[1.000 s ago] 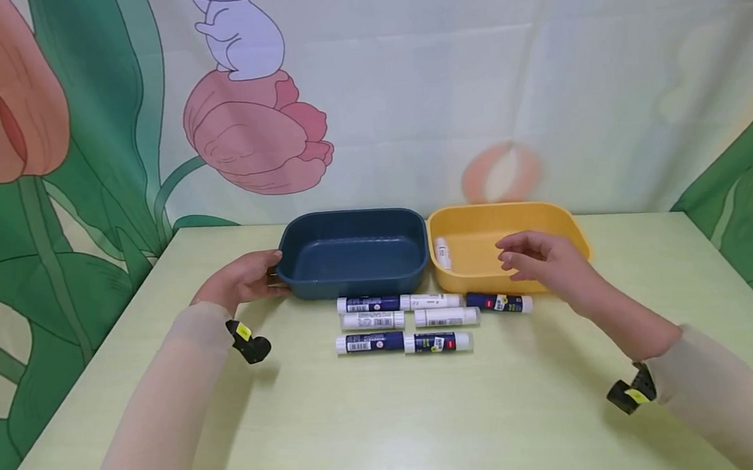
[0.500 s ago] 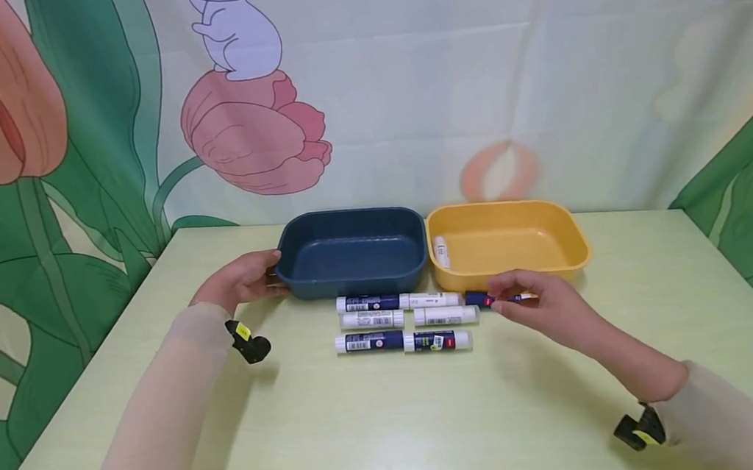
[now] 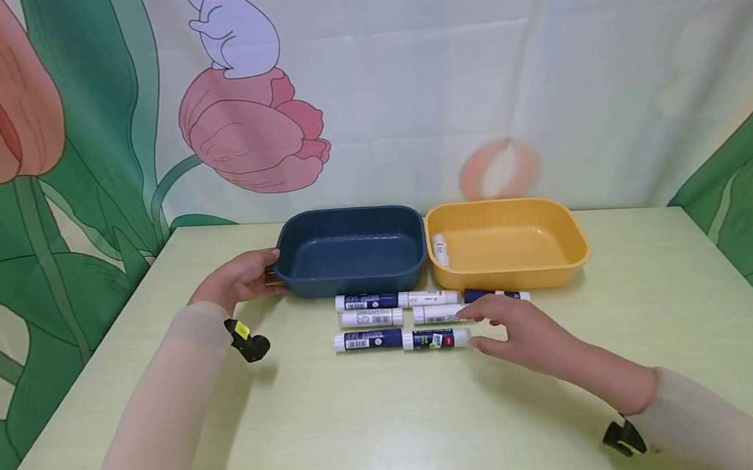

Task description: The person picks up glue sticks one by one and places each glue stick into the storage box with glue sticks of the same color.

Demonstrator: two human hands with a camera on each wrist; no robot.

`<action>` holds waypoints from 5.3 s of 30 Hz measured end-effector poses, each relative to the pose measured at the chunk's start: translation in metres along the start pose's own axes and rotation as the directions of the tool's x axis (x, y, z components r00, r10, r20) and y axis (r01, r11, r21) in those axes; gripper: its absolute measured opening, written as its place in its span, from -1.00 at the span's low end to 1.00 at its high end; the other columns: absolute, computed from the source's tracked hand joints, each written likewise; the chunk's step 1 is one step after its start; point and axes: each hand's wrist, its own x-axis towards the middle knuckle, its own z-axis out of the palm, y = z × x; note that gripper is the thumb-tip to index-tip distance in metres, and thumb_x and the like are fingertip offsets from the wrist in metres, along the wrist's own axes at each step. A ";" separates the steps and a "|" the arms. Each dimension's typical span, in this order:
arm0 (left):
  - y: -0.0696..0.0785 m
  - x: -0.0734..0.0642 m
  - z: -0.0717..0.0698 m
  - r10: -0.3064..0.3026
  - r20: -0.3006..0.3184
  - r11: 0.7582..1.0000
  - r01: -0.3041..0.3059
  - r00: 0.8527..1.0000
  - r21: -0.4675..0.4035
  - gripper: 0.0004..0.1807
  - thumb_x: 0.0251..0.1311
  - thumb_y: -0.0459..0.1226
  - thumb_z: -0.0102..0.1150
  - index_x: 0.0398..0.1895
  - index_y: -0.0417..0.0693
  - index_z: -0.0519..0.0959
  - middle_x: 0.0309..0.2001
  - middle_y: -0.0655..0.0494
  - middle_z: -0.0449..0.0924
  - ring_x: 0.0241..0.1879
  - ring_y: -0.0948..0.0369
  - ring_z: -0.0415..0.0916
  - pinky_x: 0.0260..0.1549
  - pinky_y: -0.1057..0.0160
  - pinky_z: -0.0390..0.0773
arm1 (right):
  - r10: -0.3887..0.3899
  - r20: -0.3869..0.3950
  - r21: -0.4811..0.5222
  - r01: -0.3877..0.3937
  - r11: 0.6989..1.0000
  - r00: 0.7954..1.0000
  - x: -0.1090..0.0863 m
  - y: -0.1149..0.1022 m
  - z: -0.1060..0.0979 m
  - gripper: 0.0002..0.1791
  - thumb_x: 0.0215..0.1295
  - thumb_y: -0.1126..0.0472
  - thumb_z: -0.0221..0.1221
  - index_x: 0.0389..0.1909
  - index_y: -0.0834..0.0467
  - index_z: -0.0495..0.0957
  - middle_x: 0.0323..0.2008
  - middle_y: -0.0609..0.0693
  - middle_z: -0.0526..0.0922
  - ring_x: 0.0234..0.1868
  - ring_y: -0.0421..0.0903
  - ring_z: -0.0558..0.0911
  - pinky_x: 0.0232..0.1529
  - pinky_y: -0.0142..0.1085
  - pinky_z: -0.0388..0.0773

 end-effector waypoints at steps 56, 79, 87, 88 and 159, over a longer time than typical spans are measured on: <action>0.000 -0.001 -0.001 0.009 0.005 1.000 -0.009 1.000 0.007 -0.40 0.68 -0.18 -0.59 0.67 -0.16 -0.24 0.64 -0.31 -0.17 0.59 -0.12 -0.04 0.59 -0.16 0.05 | -0.037 0.216 -0.486 0.140 0.863 0.976 0.050 -0.016 0.044 -0.63 0.22 0.22 0.44 0.03 0.19 0.66 -0.12 0.08 0.72 -0.08 0.02 0.68 -0.02 -0.14 0.72; 0.001 0.000 0.000 -0.010 -0.016 1.000 0.010 1.000 0.000 -0.40 0.68 -0.18 -0.57 0.67 -0.15 -0.24 0.64 -0.30 -0.16 0.58 -0.13 -0.03 0.59 -0.16 0.07 | 0.110 0.269 -0.320 -0.019 0.947 0.957 0.067 -0.033 -0.011 -0.66 0.26 0.20 0.39 0.03 0.21 0.66 -0.30 -0.03 0.71 -0.37 -0.17 0.53 -0.30 -0.39 0.55; 0.001 0.001 0.000 -0.009 -0.019 1.000 0.009 1.000 0.000 -0.39 0.68 -0.18 -0.58 0.67 -0.14 -0.25 0.65 -0.30 -0.17 0.59 -0.12 -0.03 0.59 -0.15 0.07 | 0.123 0.231 -0.156 -0.088 0.984 0.965 0.085 -0.043 -0.045 -0.60 0.30 0.22 0.35 0.11 0.30 0.62 -0.24 0.07 0.74 -0.28 -0.12 0.63 -0.10 -0.28 0.69; 0.001 0.001 0.000 -0.009 -0.018 1.000 0.009 1.000 0.001 -0.39 0.68 -0.18 -0.59 0.67 -0.14 -0.25 0.64 -0.30 -0.17 0.58 -0.12 -0.03 0.59 -0.15 0.07 | 0.139 0.228 -0.141 -0.108 0.984 0.964 0.087 -0.045 -0.050 -0.57 0.31 0.21 0.33 0.15 0.31 0.60 -0.21 0.09 0.74 -0.24 -0.10 0.64 -0.05 -0.25 0.70; -0.001 0.002 -0.002 -0.002 -0.028 1.000 0.002 1.000 0.004 -0.40 0.68 -0.19 -0.57 0.67 -0.17 -0.19 0.62 -0.33 -0.09 0.52 -0.09 0.07 0.58 -0.16 0.11 | 0.574 0.262 0.028 -0.600 0.799 0.776 0.241 0.004 0.055 -0.60 0.46 0.16 0.22 0.07 0.43 0.61 -0.10 0.18 0.72 -0.50 -0.16 0.59 -0.35 -0.42 0.61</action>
